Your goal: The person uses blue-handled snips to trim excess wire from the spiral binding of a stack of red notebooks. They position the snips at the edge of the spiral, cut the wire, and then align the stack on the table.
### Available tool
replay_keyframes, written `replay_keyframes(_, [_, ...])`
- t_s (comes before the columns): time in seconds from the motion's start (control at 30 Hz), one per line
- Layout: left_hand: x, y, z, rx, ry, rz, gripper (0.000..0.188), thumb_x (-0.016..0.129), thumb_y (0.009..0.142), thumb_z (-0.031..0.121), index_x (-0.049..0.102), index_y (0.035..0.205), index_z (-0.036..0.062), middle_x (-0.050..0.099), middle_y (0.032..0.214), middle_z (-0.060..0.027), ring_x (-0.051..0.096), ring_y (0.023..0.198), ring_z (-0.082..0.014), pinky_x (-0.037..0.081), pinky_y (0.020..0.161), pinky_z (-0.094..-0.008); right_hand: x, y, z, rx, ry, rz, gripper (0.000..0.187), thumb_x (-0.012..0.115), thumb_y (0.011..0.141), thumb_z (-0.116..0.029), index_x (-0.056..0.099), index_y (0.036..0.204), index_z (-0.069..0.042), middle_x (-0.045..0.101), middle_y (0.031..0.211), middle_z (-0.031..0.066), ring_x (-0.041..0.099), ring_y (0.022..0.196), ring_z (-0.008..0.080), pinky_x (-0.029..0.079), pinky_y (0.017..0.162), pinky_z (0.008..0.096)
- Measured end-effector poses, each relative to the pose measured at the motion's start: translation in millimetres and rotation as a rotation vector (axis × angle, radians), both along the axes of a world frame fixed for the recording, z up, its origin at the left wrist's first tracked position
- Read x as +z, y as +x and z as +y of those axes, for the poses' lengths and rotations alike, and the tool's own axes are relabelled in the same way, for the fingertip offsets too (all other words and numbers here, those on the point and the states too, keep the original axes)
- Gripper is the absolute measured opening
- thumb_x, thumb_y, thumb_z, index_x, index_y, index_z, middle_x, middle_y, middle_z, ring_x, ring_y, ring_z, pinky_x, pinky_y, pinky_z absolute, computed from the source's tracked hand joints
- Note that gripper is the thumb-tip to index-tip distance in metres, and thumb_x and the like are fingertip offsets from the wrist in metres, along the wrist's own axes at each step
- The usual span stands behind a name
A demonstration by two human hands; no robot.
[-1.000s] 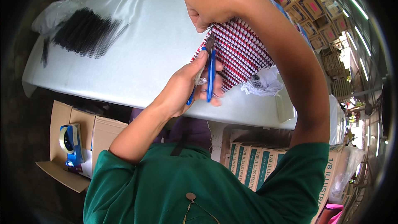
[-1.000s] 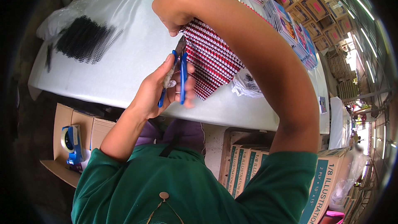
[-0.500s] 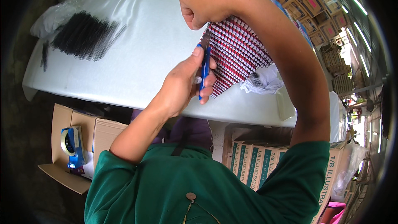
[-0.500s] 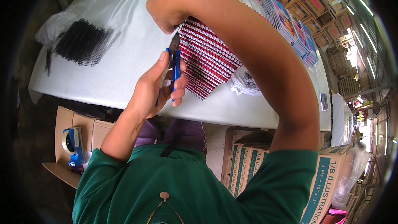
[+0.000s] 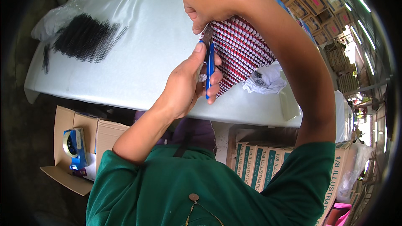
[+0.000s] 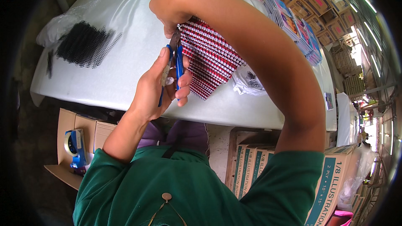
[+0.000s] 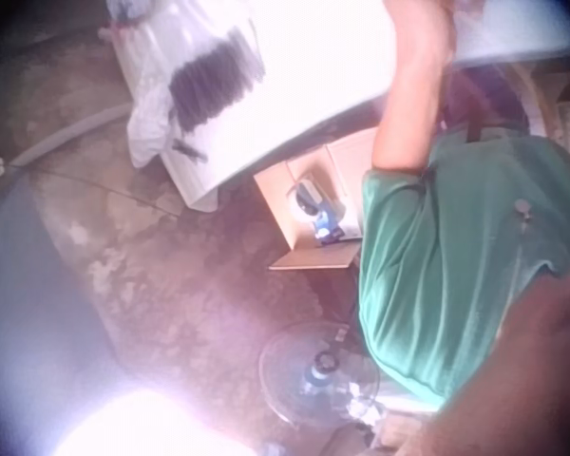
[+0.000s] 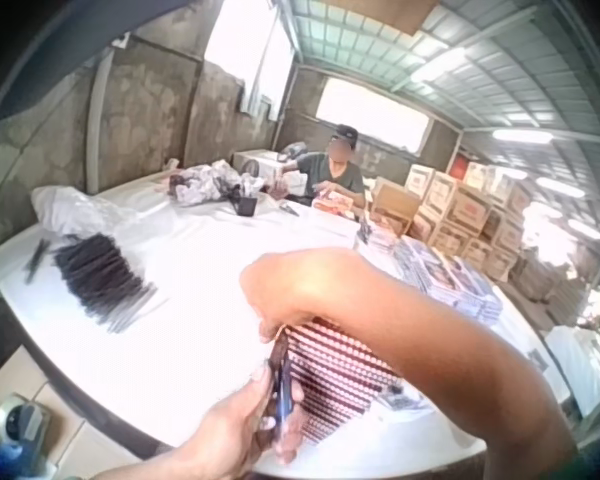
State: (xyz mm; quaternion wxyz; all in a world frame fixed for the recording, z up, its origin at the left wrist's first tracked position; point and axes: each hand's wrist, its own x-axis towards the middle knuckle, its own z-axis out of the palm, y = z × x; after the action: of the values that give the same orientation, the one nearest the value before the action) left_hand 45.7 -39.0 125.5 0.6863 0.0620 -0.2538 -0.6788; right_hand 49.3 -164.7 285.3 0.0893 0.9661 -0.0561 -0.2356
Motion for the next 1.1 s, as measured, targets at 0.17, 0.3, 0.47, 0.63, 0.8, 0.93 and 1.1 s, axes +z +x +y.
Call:
replay_keyframes(0.17, [49.2,-23.3,2.3,0.259,0.412,-0.204,0.054,0.024,0.096,0.051,0.048,0.105,0.0037,0.053,0.075,-0.0085,0.056,0.065,-0.0192,0.051,0.063,-0.0324,-3.7,1.8,-11.1,0.047,0.046,-0.037,0.024,0.069,0.075,-0.018,0.069,0.085,0.003,0.067,0.081,0.0152,0.063,0.072,0.0271,0.048,0.065,0.0384])
replay_keyframes(0.3, [39.0,-12.6,1.5,0.219,0.310,-0.237,0.052,0.024,0.096,0.051,0.047,0.106,0.0053,0.050,0.073,-0.0079,0.051,0.059,-0.0186,0.048,0.054,-0.0333,3.7,-0.9,4.0,0.044,0.011,-0.024,0.025,0.070,0.073,-0.022,0.065,0.077,0.003,0.064,0.073,0.0146,0.061,0.065,0.0260,0.047,0.061,0.0371])
replay_keyframes(0.47, [31.1,-14.5,7.3,0.221,0.292,-0.345,0.053,0.024,0.096,0.051,0.047,0.107,0.0048,0.053,0.077,-0.0097,0.054,0.063,-0.0205,0.049,0.056,-0.0347,-4.1,-6.3,-0.3,0.055,0.090,-0.137,0.031,0.070,0.071,-0.025,0.058,0.064,0.003,0.058,0.057,0.0143,0.054,0.051,0.0252,0.043,0.053,0.0359])
replay_keyframes(0.63, [43.6,-20.8,-0.1,0.261,0.280,-0.276,0.058,0.022,0.096,0.051,0.047,0.114,0.0023,0.059,0.095,-0.0180,0.063,0.090,-0.0309,0.054,0.069,-0.0373,-6.4,-1.4,-7.5,0.060,0.076,-0.126,0.032,0.069,0.077,-0.031,0.068,0.079,0.002,0.068,0.077,0.0122,0.063,0.070,0.0244,0.048,0.064,0.0370])
replay_keyframes(0.8, [19.5,-4.4,-9.6,0.028,-0.015,-0.024,0.056,0.024,0.096,0.050,0.048,0.111,0.0022,0.060,0.090,-0.0157,0.064,0.085,-0.0307,0.054,0.069,-0.0386,-11.9,4.1,-16.3,0.123,0.088,-0.155,0.036,0.069,0.074,-0.036,0.068,0.076,0.000,0.066,0.074,0.0153,0.062,0.068,0.0281,0.048,0.065,0.0383])
replay_keyframes(0.93, [16.0,-2.7,-0.3,0.043,-0.013,-0.025,0.054,0.024,0.096,0.050,0.048,0.109,0.0025,0.058,0.083,-0.0129,0.063,0.078,-0.0285,0.055,0.067,-0.0390,-10.7,4.2,-20.4,0.167,0.140,-0.206,0.041,0.069,0.072,-0.038,0.066,0.071,0.003,0.062,0.069,0.0222,0.061,0.068,0.0347,0.048,0.067,0.0397])
replay_keyframes(1.1, [44.3,-21.3,0.2,0.265,0.236,-0.252,0.056,0.022,0.096,0.050,0.047,0.113,0.0018,0.061,0.092,-0.0168,0.064,0.086,-0.0313,0.054,0.073,-0.0416,-12.4,7.0,-26.3,0.078,0.151,-0.266,0.039,0.069,0.073,-0.037,0.066,0.070,0.002,0.063,0.069,0.0199,0.061,0.065,0.0326,0.048,0.064,0.0387])
